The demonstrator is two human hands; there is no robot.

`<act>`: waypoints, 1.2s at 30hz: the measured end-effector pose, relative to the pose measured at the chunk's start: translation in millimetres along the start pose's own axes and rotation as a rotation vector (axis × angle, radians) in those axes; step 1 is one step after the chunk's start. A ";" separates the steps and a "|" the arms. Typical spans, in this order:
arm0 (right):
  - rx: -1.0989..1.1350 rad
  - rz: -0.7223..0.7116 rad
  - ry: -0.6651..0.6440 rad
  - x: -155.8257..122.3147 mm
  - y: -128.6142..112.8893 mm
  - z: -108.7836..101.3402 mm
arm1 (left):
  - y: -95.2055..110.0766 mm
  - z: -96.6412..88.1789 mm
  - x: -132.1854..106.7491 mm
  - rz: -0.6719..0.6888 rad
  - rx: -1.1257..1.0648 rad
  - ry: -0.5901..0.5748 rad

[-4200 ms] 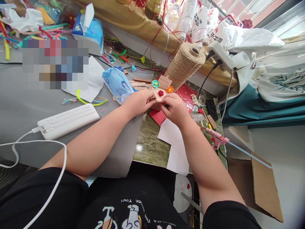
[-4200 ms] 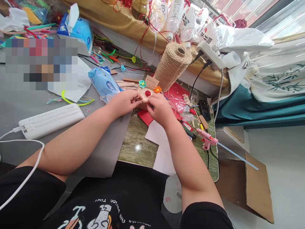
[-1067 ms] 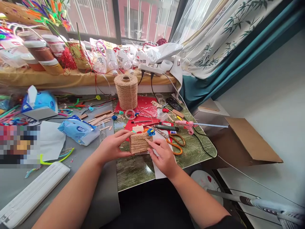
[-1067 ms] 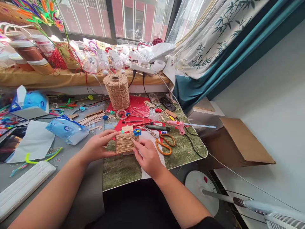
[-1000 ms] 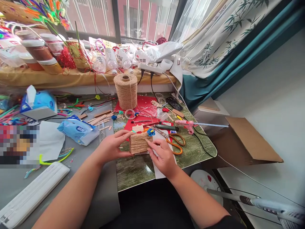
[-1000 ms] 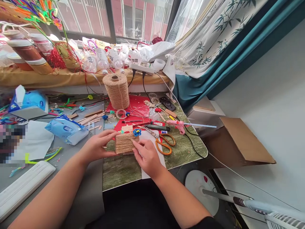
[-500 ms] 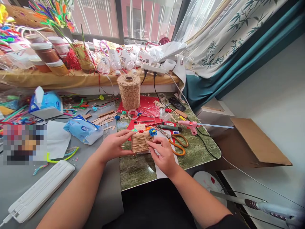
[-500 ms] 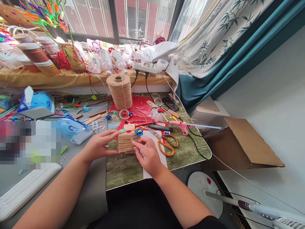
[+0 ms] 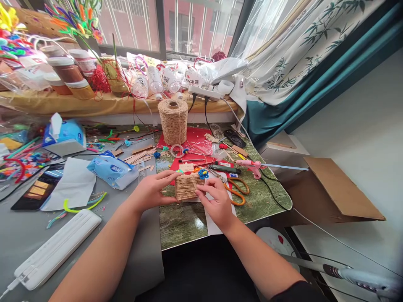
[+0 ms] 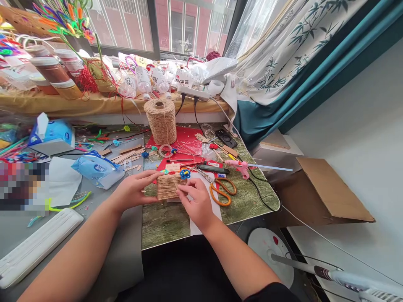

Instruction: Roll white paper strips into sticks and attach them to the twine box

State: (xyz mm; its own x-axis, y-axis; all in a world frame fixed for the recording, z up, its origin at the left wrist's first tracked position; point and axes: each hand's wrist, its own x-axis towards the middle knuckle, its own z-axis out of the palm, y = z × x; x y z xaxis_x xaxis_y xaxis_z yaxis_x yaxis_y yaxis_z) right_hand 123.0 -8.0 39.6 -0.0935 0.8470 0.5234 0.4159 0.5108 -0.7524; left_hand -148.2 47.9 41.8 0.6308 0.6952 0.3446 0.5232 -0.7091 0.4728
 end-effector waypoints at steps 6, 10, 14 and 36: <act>0.029 0.040 0.008 -4.3 0.0 -0.2 | 0.5 0.3 0.4 -0.016 -0.002 -0.003; 0.040 0.114 0.039 -6.8 2.2 0.7 | 4.4 -2.9 0.9 -0.071 -0.052 0.015; 0.039 0.146 0.052 -4.8 1.8 3.1 | 6.2 -3.7 -1.6 -0.219 -0.346 0.190; 0.056 0.111 0.041 -1.3 -4.6 4.1 | 10.6 -2.6 10.6 -0.399 -0.700 0.639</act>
State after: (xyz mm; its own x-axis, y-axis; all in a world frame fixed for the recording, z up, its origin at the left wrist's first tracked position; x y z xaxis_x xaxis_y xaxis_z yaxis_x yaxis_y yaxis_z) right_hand 117.6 -10.8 40.7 -0.0125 0.8927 0.4505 0.3703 0.4226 -0.8272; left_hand -137.5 48.1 52.5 -0.0460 0.9431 0.3293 0.0474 -0.3272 0.9438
